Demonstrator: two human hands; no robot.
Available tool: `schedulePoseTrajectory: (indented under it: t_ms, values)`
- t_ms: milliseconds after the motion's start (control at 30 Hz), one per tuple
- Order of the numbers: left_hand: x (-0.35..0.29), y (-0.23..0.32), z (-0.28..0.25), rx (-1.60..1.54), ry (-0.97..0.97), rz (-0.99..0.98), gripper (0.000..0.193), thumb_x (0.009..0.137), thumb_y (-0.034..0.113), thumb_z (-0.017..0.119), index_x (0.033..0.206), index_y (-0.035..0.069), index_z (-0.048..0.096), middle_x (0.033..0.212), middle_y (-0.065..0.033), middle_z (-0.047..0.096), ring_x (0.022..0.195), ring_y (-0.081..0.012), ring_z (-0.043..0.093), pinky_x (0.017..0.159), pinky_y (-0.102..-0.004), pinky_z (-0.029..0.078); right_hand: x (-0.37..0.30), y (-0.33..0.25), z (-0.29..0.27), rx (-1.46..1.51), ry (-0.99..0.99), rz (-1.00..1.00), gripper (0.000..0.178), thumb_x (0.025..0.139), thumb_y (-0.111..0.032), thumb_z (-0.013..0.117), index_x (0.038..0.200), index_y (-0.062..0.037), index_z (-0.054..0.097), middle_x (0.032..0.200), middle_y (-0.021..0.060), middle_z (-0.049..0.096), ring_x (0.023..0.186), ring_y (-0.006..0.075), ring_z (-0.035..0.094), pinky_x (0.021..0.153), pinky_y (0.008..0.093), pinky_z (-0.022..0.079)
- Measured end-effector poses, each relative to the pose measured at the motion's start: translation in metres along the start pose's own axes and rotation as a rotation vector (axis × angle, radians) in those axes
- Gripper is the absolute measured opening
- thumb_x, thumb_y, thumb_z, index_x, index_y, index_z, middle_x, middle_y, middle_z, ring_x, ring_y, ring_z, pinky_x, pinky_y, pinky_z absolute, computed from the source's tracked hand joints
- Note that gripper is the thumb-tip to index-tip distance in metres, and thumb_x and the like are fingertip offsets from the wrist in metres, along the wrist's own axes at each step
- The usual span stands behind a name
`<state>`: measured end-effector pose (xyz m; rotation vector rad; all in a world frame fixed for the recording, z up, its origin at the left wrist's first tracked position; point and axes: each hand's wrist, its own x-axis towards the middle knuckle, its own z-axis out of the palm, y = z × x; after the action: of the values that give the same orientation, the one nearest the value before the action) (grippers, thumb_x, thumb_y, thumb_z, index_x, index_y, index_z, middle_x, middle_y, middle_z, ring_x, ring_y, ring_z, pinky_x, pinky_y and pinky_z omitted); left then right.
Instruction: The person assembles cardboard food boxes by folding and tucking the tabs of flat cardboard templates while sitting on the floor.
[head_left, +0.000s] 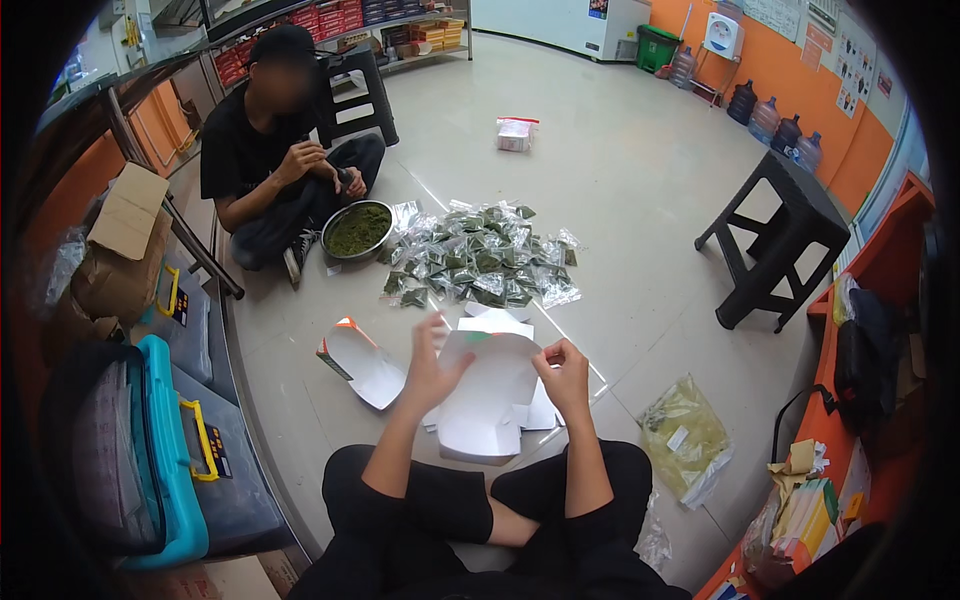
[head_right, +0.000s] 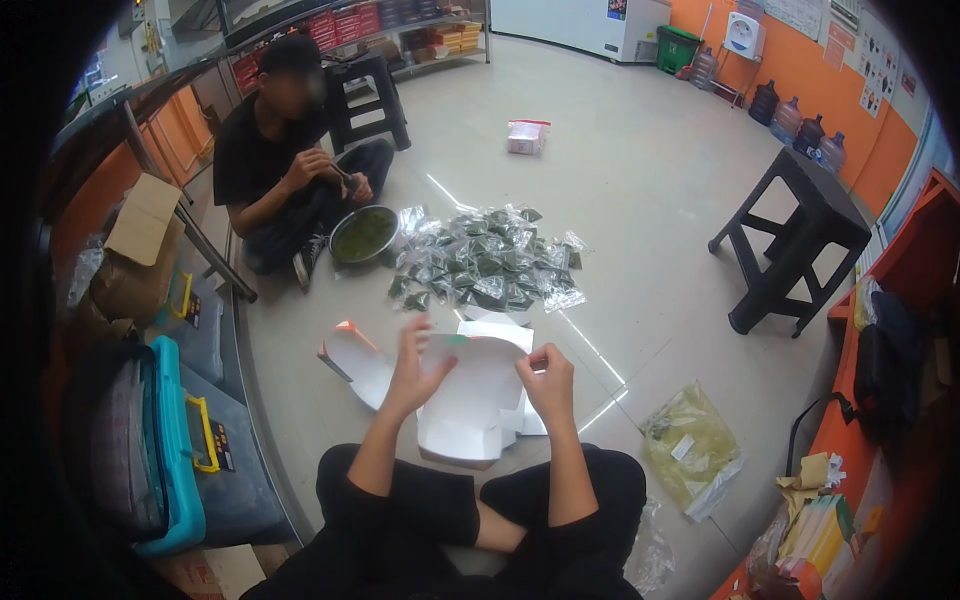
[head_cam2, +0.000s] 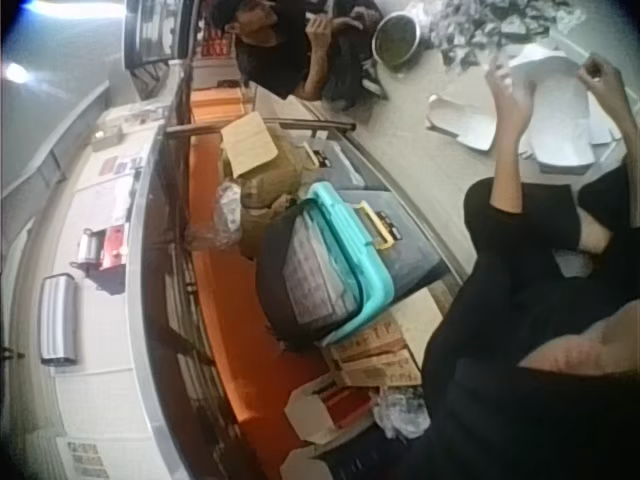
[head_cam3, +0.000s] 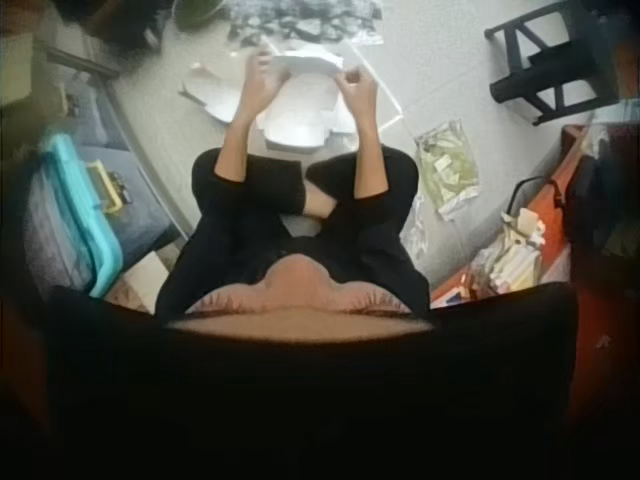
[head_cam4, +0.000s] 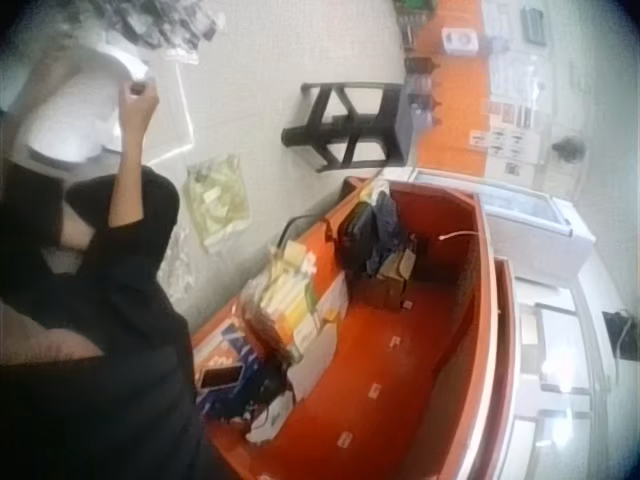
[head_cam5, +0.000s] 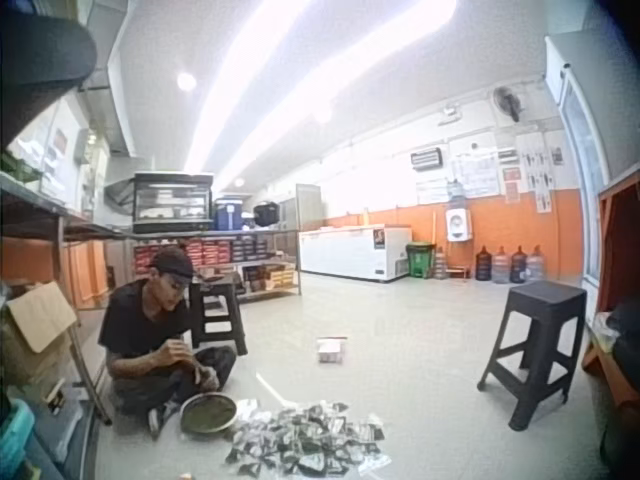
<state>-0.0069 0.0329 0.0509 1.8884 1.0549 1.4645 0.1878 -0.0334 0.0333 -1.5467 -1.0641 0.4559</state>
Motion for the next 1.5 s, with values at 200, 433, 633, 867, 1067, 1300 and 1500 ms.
schedulePoseTrajectory:
  t_ms: [200,433,633,867,1067,1300,1500]
  values:
    - [-0.005,-0.016,-0.002,0.102,-0.486,-0.137,0.029,0.089,0.008,0.04,0.117,0.003,0.047,0.088,-0.0248,0.061,0.088,-0.0402,0.058,0.079,-0.0427,0.044,-0.01,-0.016,0.012,-0.288,0.049,-0.011,0.025,0.078,-0.023,0.067,0.069,-0.0022,0.059,0.064,0.0096,0.061,0.059,0.0181,0.061,0.054,0.0326,0.045]
    - [-0.011,0.001,0.01,0.329,-0.466,-0.001,0.035,0.08,-0.004,0.04,0.114,0.001,0.043,0.1,-0.0242,0.056,0.096,-0.0404,0.054,0.079,-0.0464,0.044,-0.025,-0.025,0.035,0.386,-0.292,0.289,0.049,0.091,-0.043,0.05,0.077,0.0013,0.064,0.058,0.0059,0.058,0.048,0.0091,0.053,0.044,0.0214,0.04]
    - [-0.014,0.001,0.015,0.421,-0.504,0.001,0.04,0.076,-0.007,0.043,0.114,0.002,0.042,0.104,-0.0201,0.053,0.097,-0.0396,0.053,0.08,-0.0448,0.044,-0.021,-0.024,0.033,0.478,-0.259,0.365,0.041,0.089,-0.039,0.057,0.085,0.0019,0.064,0.059,0.0057,0.058,0.046,0.0076,0.052,0.043,0.0182,0.039]
    - [-0.01,0.03,0.014,0.09,-0.485,-0.024,0.024,0.086,0.006,0.052,0.109,0.003,0.05,0.099,-0.017,0.056,0.081,-0.0312,0.061,0.068,-0.0371,0.05,-0.014,-0.012,0.029,0.591,-0.116,0.353,0.029,0.088,-0.028,0.061,0.085,0.0005,0.064,0.068,0.0044,0.062,0.053,0.007,0.055,0.048,0.0182,0.042]
    - [-0.008,0.02,0.013,-0.174,-0.261,-0.315,0.016,0.083,0.013,0.065,0.092,0.001,0.061,0.087,-0.0086,0.065,0.074,-0.0168,0.065,0.063,-0.028,0.052,-0.017,-0.02,0.034,0.598,-0.181,0.191,0.018,0.086,-0.017,0.064,0.093,-0.0006,0.061,0.078,0.0044,0.064,0.066,0.0083,0.06,0.056,0.0192,0.045]
    - [-0.01,0.002,0.009,-0.303,-0.274,-0.434,0.014,0.08,0.014,0.069,0.087,0.001,0.068,0.082,-0.0053,0.067,0.074,-0.0103,0.063,0.066,-0.0225,0.05,-0.021,-0.03,0.031,0.121,-0.054,0.021,0.013,0.08,-0.008,0.067,0.082,0.0015,0.059,0.079,0.0117,0.065,0.067,0.0155,0.064,0.059,0.0264,0.048]
    - [-0.011,0.007,0.012,-0.343,-0.295,-0.38,0.012,0.08,0.01,0.068,0.088,0.001,0.069,0.082,-0.0052,0.065,0.074,-0.0099,0.061,0.067,-0.0225,0.049,-0.022,-0.028,0.034,0.123,0.003,-0.159,0.01,0.08,-0.004,0.064,0.079,0.0039,0.058,0.072,0.0139,0.061,0.066,0.0229,0.063,0.059,0.0302,0.048]
